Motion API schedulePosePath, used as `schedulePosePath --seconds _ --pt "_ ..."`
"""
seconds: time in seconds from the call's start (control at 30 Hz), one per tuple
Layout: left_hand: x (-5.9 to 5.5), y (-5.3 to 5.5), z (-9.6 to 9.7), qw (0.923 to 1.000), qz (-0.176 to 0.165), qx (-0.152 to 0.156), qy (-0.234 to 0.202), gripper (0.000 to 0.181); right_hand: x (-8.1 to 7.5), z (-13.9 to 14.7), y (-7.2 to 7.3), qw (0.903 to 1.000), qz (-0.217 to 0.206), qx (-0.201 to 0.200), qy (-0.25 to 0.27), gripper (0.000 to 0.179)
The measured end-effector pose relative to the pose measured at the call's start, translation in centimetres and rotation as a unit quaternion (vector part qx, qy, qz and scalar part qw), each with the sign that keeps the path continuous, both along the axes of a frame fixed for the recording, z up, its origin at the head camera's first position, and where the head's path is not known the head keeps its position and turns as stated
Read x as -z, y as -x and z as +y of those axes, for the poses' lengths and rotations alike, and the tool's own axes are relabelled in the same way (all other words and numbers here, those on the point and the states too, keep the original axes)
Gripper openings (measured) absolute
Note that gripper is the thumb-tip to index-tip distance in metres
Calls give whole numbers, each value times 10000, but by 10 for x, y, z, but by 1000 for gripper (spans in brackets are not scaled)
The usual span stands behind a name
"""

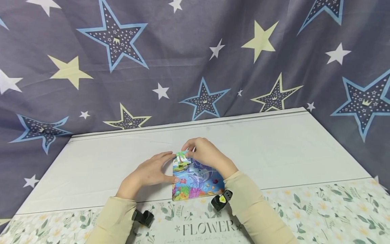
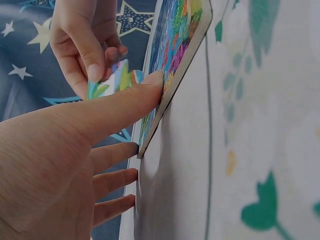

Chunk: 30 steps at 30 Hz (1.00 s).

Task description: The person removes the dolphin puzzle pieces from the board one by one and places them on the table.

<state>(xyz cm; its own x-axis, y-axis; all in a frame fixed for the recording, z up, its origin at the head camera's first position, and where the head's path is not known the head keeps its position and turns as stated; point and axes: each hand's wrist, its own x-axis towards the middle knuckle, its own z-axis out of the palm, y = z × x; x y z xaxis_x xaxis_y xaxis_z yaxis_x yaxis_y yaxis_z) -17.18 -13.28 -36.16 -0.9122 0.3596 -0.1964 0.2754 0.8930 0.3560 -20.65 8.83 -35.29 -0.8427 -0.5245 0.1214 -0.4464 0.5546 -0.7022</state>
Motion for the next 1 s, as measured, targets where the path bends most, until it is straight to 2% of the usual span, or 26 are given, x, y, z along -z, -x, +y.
schedulePosePath --seconds 0.5,0.73,1.0 --pt "1 1 0 10000 -57 22 -78 92 -11 31 10 9948 1 946 379 13" --pt "-1 0 0 9999 -94 9 -97 91 -10 51 19 9878 160 1449 545 12" --pt "1 -1 -1 9999 -53 20 -86 91 -2 71 26 9803 23 1793 823 18"
